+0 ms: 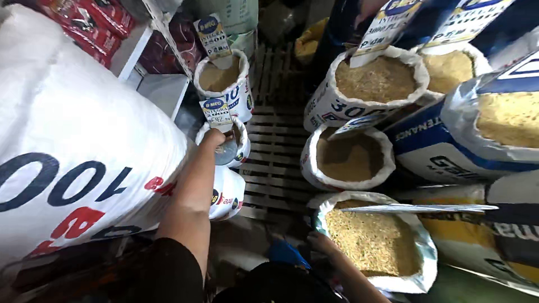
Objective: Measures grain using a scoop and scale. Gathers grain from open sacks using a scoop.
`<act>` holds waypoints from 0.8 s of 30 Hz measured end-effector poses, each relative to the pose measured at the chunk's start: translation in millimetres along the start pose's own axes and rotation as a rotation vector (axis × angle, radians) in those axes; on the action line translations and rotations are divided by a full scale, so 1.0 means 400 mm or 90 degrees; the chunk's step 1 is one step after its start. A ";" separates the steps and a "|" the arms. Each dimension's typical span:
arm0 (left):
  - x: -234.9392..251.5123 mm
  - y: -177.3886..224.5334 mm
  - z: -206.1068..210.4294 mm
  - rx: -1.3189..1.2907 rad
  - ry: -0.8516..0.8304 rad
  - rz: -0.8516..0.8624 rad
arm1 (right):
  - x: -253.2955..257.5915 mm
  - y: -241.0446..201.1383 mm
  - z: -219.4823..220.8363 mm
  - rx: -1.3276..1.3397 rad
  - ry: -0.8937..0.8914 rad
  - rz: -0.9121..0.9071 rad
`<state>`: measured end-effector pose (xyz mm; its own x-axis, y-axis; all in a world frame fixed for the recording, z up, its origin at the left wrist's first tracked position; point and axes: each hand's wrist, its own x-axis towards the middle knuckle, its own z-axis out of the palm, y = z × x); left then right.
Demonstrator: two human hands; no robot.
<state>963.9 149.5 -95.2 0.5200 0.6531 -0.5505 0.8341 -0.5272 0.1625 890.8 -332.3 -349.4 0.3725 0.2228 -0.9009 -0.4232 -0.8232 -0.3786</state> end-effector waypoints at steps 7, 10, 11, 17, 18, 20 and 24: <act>-0.084 0.116 0.041 0.241 -0.130 0.189 | 0.016 0.048 0.023 -0.020 -0.020 -0.045; -0.224 0.255 0.219 0.369 -0.333 0.328 | -0.016 0.107 0.053 -0.032 -0.023 -0.057; -0.282 0.300 0.286 0.395 -0.389 0.373 | -0.038 0.119 0.058 -0.035 -0.041 -0.045; -0.591 0.587 0.601 0.378 -0.449 0.542 | -0.099 0.199 0.089 0.010 -0.057 -0.006; -0.626 0.611 0.623 0.330 -0.417 0.579 | -0.088 0.216 0.102 0.013 -0.047 0.008; -0.690 0.619 0.608 0.170 -0.380 0.732 | -0.083 0.230 0.102 0.002 -0.037 0.008; -0.741 0.462 0.440 -0.124 -0.390 1.060 | -0.402 -0.046 -0.013 -0.222 -0.077 -0.009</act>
